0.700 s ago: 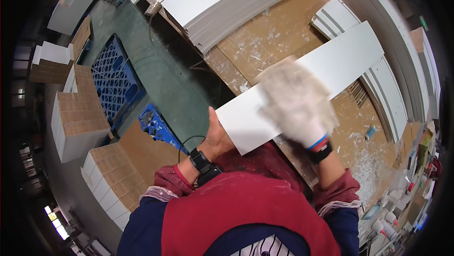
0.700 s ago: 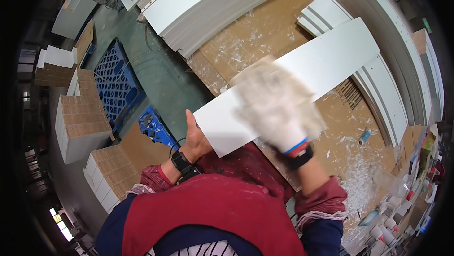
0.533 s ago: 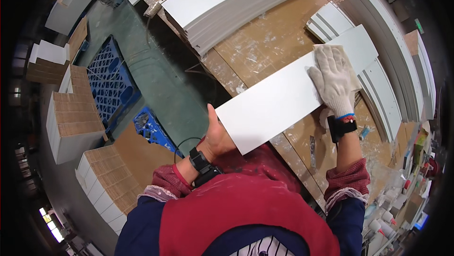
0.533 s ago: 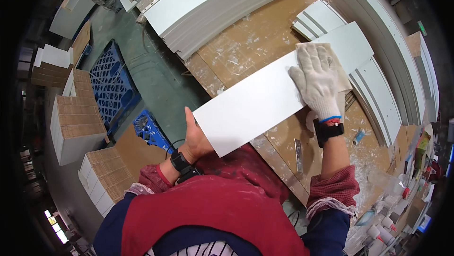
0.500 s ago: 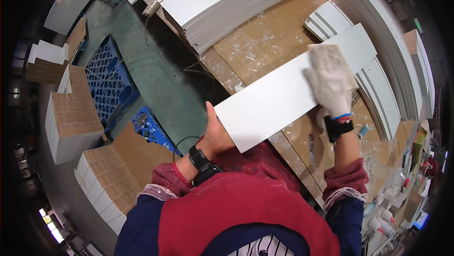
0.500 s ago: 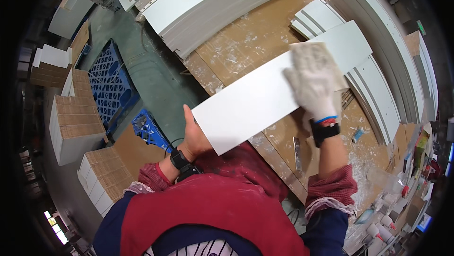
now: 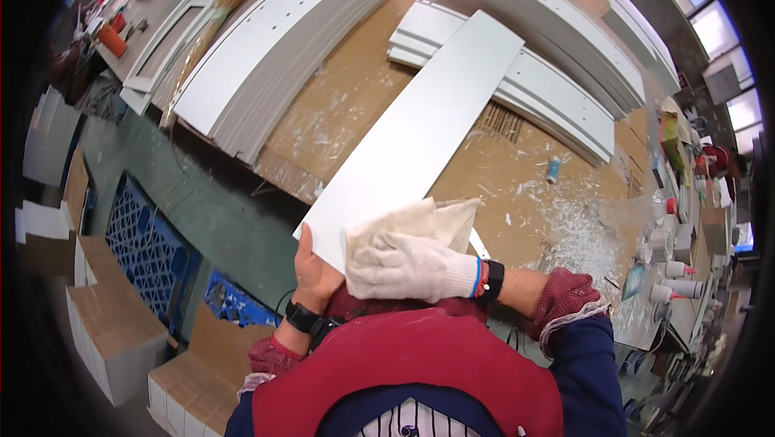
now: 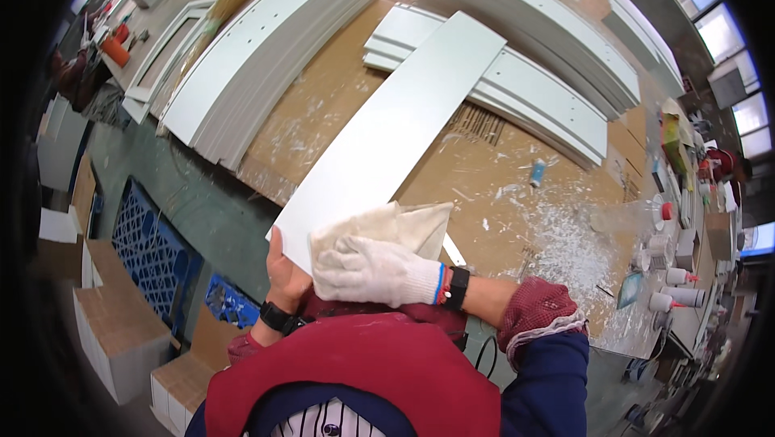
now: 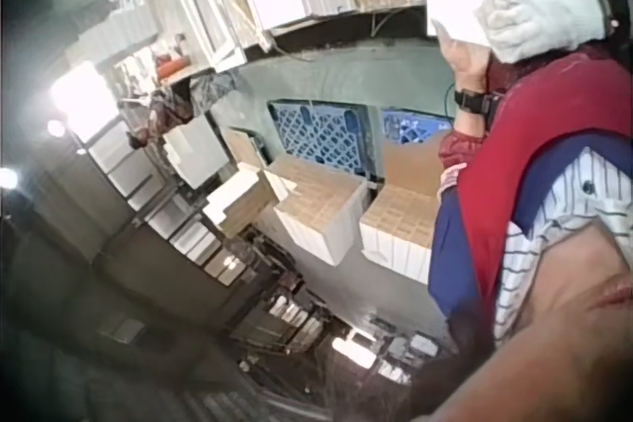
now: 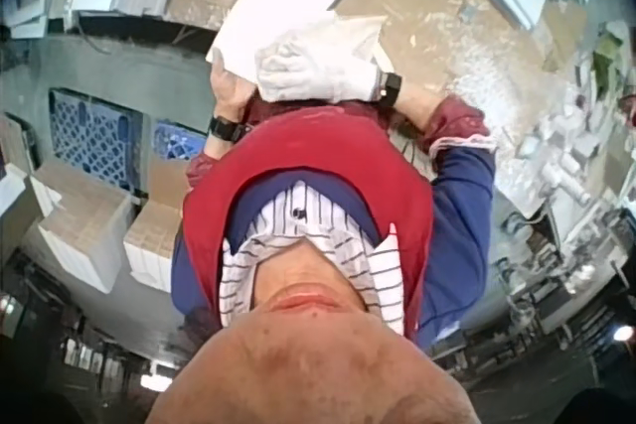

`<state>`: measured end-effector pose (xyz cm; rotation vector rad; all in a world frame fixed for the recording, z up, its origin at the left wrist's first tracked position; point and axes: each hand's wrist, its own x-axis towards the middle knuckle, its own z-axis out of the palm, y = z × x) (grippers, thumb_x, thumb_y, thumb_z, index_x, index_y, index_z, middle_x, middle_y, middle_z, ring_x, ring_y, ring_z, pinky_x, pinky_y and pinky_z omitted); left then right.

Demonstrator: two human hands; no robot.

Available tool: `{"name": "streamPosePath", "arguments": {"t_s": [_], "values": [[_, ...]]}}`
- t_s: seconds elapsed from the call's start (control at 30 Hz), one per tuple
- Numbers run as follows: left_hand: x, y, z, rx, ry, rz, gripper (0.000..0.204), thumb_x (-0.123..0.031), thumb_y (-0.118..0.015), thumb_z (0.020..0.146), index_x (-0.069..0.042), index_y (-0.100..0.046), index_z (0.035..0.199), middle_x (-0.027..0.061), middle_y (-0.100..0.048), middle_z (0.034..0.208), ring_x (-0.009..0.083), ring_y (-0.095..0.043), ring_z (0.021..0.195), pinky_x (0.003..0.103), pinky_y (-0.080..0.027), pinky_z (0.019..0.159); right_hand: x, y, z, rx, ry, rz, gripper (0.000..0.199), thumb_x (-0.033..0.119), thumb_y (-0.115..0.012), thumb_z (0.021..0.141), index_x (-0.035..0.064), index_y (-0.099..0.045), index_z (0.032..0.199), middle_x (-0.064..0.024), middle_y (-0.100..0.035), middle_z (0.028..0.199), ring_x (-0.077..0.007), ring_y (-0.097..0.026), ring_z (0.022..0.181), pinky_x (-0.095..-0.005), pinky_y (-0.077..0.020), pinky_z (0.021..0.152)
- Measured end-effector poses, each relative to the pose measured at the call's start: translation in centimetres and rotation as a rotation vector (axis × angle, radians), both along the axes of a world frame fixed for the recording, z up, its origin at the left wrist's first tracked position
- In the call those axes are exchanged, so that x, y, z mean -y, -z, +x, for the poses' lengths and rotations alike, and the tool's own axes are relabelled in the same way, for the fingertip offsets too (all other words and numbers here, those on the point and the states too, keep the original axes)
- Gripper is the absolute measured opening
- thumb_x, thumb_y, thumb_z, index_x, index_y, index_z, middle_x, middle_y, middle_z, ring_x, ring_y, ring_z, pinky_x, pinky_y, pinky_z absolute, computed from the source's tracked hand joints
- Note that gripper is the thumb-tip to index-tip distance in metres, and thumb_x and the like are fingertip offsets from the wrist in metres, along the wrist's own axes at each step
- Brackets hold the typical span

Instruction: The person sands a white wooden panel with a sanding block, focusing on edges and surfaces. They repeatedly flip the panel to work on both sides and different sections, maintaining a steady hand throughout the process.

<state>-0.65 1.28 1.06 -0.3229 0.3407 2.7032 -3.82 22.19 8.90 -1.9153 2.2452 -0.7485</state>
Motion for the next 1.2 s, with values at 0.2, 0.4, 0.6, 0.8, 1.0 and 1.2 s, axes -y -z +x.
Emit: {"name": "streamPosePath", "arguments": {"t_s": [0.2, 0.4, 0.6, 0.8, 1.0, 1.2], "values": [[1.0, 0.9, -0.1, 0.014, -0.005, -0.011, 0.060, -0.036, -0.048, 0.094, -0.002, -0.030, 0.140, 0.0162, -0.039, 0.140, 0.0334, -0.039, 0.128, 0.047, -0.030, 0.108, -8.0, -0.8, 0.1, -0.002, 0.457, 0.046, 0.032, 0.010, -0.056, 0.073, 0.0116, -0.060, 0.104, -0.0028, -0.060, 0.104, -0.0231, -0.055, 0.107, -0.0362, -0.0444, 0.091], [1.2, 0.0, 0.9, -0.034, 0.082, -0.276, 0.058, -0.013, -0.058, 0.088, -0.001, -0.030, 0.138, 0.0153, -0.045, 0.134, 0.0305, -0.045, 0.124, 0.044, -0.037, 0.104, -15.6, -3.2, 0.8, -0.213, 1.122, -0.089, 0.024, -0.006, -0.056, 0.069, 0.0036, -0.063, 0.089, -0.0109, -0.065, 0.090, -0.0274, -0.064, 0.082, -0.0335, -0.0519, 0.072], [1.1, -1.6, 0.5, -0.146, 0.118, -0.390, 0.059, -0.008, -0.058, 0.085, -0.001, -0.030, 0.137, 0.0142, -0.046, 0.132, 0.0285, -0.047, 0.122, 0.041, -0.040, 0.102, -21.8, -1.5, 3.9, 0.165, 1.409, -0.435, 0.034, -0.013, -0.050, 0.078, 0.0019, -0.061, 0.107, -0.0131, -0.063, 0.109, -0.0223, -0.061, 0.103, -0.0316, -0.0473, 0.091], [1.3, -2.3, 1.1, -0.186, 0.107, -0.427, 0.061, -0.008, -0.061, 0.082, -0.001, -0.032, 0.136, 0.0140, -0.048, 0.129, 0.0287, -0.048, 0.120, 0.041, -0.040, 0.101, -19.0, -2.2, 3.1, 0.391, 1.361, -0.654, 0.037, -0.013, -0.043, 0.087, -0.0038, -0.050, 0.123, -0.0152, -0.053, 0.125, -0.0224, -0.053, 0.116, -0.0312, -0.0394, 0.103], [5.1, -0.4, 3.2, -0.022, 0.017, -0.501, 0.061, -0.005, -0.059, 0.077, 0.001, -0.036, 0.134, 0.0159, -0.050, 0.127, 0.0306, -0.050, 0.118, 0.042, -0.041, 0.100, -6.0, -4.1, -3.5, -0.163, 0.735, -0.338, 0.021, 0.009, -0.053, 0.084, 0.0058, -0.065, 0.101, -0.0137, -0.065, 0.102, -0.0282, -0.063, 0.098, -0.0362, -0.0510, 0.086], [9.1, 0.5, 4.5, 0.000, -0.044, -0.527, 0.064, -0.005, -0.060, 0.070, 0.002, -0.040, 0.131, 0.0157, -0.054, 0.121, 0.0308, -0.055, 0.111, 0.041, -0.044, 0.096, -2.0, 0.4, -5.3, -0.180, 0.432, 0.163, 0.053, 0.014, -0.050, 0.079, 0.0071, -0.043, 0.131, -0.0190, -0.044, 0.135, -0.0300, -0.042, 0.126, -0.0424, -0.0329, 0.106]]}}
